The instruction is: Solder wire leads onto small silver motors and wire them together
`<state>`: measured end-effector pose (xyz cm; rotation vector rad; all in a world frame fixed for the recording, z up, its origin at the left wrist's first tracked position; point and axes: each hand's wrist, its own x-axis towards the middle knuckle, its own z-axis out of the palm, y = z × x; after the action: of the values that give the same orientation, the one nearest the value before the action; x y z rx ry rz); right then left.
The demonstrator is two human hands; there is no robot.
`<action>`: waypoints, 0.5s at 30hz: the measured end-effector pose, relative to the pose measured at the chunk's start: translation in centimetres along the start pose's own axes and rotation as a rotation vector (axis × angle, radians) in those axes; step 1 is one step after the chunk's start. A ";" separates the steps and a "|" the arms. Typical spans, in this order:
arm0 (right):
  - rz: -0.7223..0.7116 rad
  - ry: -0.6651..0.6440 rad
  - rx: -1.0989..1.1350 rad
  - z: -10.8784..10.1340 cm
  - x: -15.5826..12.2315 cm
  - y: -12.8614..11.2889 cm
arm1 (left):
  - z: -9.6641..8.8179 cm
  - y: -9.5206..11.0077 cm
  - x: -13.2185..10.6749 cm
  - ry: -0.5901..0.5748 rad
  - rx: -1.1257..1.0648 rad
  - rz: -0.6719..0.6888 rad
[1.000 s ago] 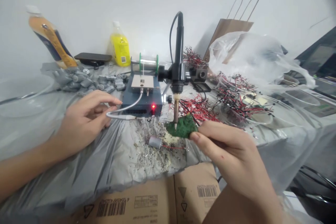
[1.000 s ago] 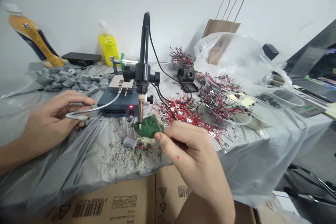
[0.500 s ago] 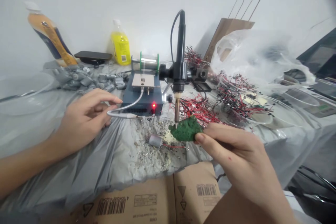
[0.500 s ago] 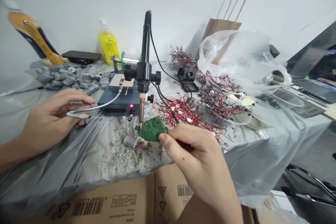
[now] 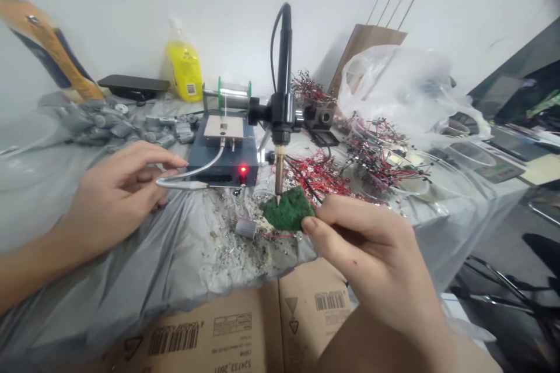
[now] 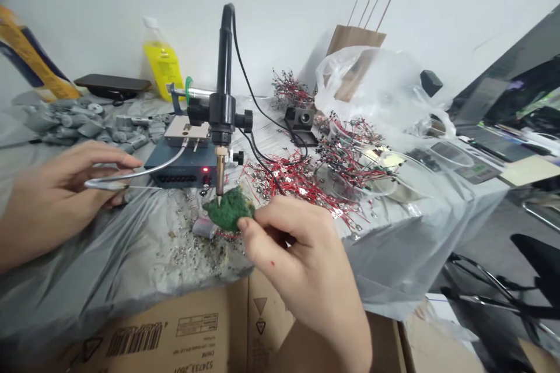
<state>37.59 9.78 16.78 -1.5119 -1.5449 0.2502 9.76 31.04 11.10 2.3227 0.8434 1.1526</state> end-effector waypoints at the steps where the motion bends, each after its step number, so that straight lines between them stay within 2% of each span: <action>1: -0.009 -0.004 -0.006 -0.1 -0.1 -0.1 | 0.0 0.0 0.0 -0.005 0.007 0.001; 7: 0.105 0.093 -0.106 0.3 -0.2 -0.1 | -0.1 0.0 -0.1 -0.028 0.011 -0.026; 12: 0.031 0.021 -0.048 0.0 -0.3 -0.1 | -0.1 -0.1 0.0 -0.023 0.017 -0.014; 15: 0.125 0.095 -0.057 0.1 -0.3 0.1 | -0.1 -0.1 0.0 -0.023 0.029 -0.010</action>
<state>37.52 9.54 16.54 -1.6443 -1.3955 0.2041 9.63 31.11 11.11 2.3478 0.8679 1.1149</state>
